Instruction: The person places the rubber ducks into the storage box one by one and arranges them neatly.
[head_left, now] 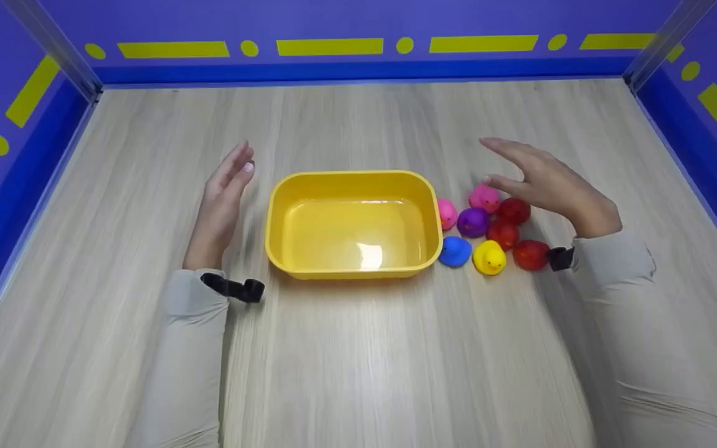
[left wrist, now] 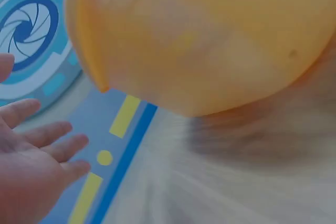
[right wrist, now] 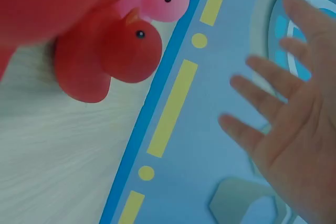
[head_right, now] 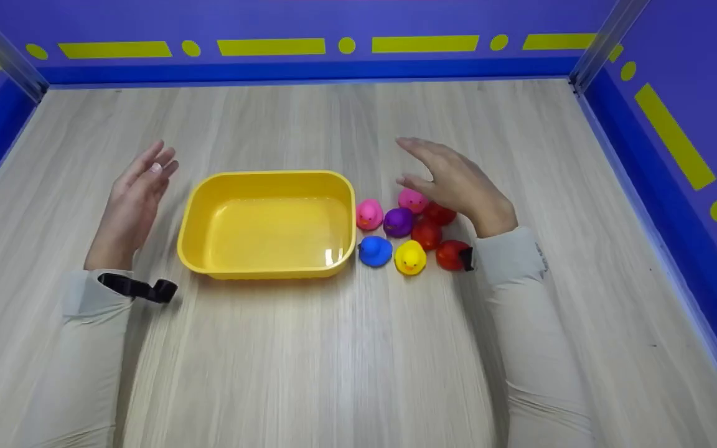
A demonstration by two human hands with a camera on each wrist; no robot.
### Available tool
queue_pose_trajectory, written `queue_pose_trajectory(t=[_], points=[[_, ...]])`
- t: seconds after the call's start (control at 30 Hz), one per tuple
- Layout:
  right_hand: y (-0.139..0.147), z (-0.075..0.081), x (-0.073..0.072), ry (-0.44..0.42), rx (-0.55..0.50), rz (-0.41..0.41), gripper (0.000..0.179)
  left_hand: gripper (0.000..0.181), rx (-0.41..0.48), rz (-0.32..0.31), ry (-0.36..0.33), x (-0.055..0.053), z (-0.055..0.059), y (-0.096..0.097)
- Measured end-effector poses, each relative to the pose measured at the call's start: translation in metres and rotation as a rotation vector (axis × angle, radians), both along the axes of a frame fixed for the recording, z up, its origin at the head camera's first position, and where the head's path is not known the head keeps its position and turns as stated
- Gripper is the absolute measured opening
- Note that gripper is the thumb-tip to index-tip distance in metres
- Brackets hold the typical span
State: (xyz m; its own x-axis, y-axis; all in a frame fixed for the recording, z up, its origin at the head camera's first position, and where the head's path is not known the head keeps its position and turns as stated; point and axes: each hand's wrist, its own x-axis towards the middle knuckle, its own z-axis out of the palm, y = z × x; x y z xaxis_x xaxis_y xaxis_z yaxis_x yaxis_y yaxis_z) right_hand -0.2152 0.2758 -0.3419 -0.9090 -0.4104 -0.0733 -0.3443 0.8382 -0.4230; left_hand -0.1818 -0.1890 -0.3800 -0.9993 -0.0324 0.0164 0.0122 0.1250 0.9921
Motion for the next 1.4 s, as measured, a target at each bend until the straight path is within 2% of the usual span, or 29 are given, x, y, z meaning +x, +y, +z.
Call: queue_pose_trajectory(t=[0.17,0.23,0.33,0.4,0.63,0.73,0.97,1.23,1.4], points=[[-0.001,-0.001,-0.005,-0.098,-0.004,0.064,0.064,0.05,0.339,-0.086,-0.011,-0.004,-0.018,0.001],[-0.002,-0.001,-0.006,-0.136,0.004,0.064,0.062,0.049,0.422,-0.107,-0.021,-0.005,-0.024,0.002],[-0.003,-0.001,-0.008,-0.193,0.013,0.058,0.058,0.047,0.49,-0.116,-0.038,-0.006,-0.031,0.005],[-0.003,0.0,-0.009,-0.219,0.022,0.055,0.055,0.047,0.501,-0.126,-0.054,-0.006,-0.034,0.007],[-0.003,0.001,-0.009,-0.304,0.084,0.041,0.049,0.05,0.434,-0.149,-0.115,-0.007,-0.044,0.011],[-0.004,0.003,-0.01,-0.333,0.109,0.034,0.047,0.05,0.465,-0.151,-0.118,-0.007,-0.047,0.01],[-0.005,0.002,-0.011,-0.358,0.144,0.016,0.043,0.05,0.604,-0.133,-0.093,-0.006,-0.053,0.007],[-0.007,-0.003,-0.012,-0.394,0.144,-0.026,0.04,0.05,0.617,-0.124,-0.083,-0.004,-0.055,0.008],[-0.009,-0.003,-0.014,-0.398,0.149,-0.035,0.037,0.049,0.619,-0.14,-0.075,-0.003,-0.055,0.007]])
